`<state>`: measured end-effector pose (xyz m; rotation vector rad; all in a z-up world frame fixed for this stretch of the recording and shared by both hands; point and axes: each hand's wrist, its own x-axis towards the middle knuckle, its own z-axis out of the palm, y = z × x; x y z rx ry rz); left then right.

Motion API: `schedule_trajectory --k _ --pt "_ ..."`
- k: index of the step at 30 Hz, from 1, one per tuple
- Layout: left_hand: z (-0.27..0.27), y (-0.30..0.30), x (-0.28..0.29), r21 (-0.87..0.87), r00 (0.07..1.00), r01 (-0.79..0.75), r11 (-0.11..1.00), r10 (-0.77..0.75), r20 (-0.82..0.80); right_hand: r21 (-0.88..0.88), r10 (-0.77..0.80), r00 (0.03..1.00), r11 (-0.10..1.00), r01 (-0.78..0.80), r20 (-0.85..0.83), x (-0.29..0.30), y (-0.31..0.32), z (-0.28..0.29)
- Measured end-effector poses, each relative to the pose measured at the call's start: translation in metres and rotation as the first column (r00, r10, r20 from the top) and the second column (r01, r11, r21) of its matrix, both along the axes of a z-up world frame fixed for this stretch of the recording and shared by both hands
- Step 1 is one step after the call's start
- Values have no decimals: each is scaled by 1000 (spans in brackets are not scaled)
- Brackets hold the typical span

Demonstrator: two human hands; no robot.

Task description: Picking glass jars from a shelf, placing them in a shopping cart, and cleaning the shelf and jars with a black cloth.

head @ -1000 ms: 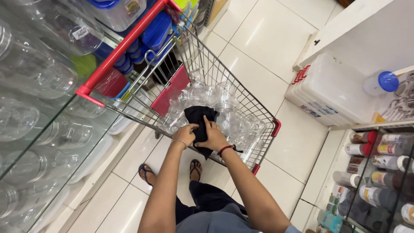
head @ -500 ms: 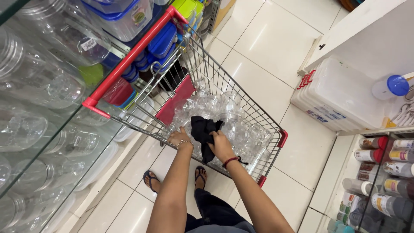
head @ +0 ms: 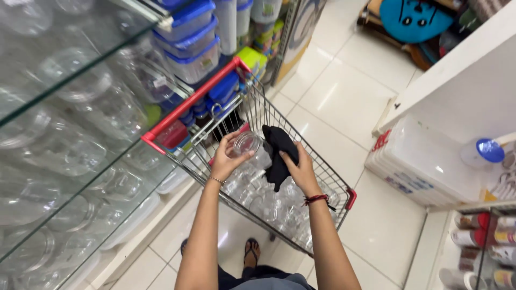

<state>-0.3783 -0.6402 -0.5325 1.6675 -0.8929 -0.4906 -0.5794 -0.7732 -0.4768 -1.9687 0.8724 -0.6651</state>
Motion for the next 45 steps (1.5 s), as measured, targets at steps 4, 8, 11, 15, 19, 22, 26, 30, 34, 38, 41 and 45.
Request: schedule_trajectory --k 4,8,11,15,19,22,26,30,34,38,41,45 --pt "24 -19 -18 -408 824 -43 912 -199 -530 -60 140 955 990 -128 262 17 27 80" --pt "6 -37 -20 -350 597 -120 929 -214 -773 -312 221 919 943 -116 326 23 29 94" --pt "-21 -38 -19 -10 874 -25 1000 17 -486 -250 155 967 963 -102 202 10 9 71" --pt "-4 -19 -61 135 892 53 989 14 -453 -139 125 992 982 -125 -7 -9 -13 -12" --pt "-81 -14 -85 317 1000 -17 948 17 3 69 128 951 991 -113 -280 -41 -11 -104" --pt "-132 -5 -98 257 992 -37 966 5 124 206 149 892 976 -65 -426 -69 4 -131" --pt "-167 7 -102 272 998 8 962 -25 57 262 122 754 963 69 -645 -105 10 -160" --pt "-181 1 -109 317 955 6 949 -99 278 225 33 644 950 218 -765 -128 2 -158" --pt "-125 -1 -143 636 951 -212 742 7 309 69 -186 528 902 426 -828 -151 -14 -149" --pt "-133 1 -178 479 917 -316 819 134 377 -120 -472 475 792 598 -743 -181 -22 -136" --pt "-166 -2 -200 387 892 -95 917 -94 442 -223 -657 423 669 709 -624 -206 -24 -115" --pt "-174 -21 -236 545 876 412 730 -482 -17 -228 -709 345 578 783 -615 -232 -14 -89"
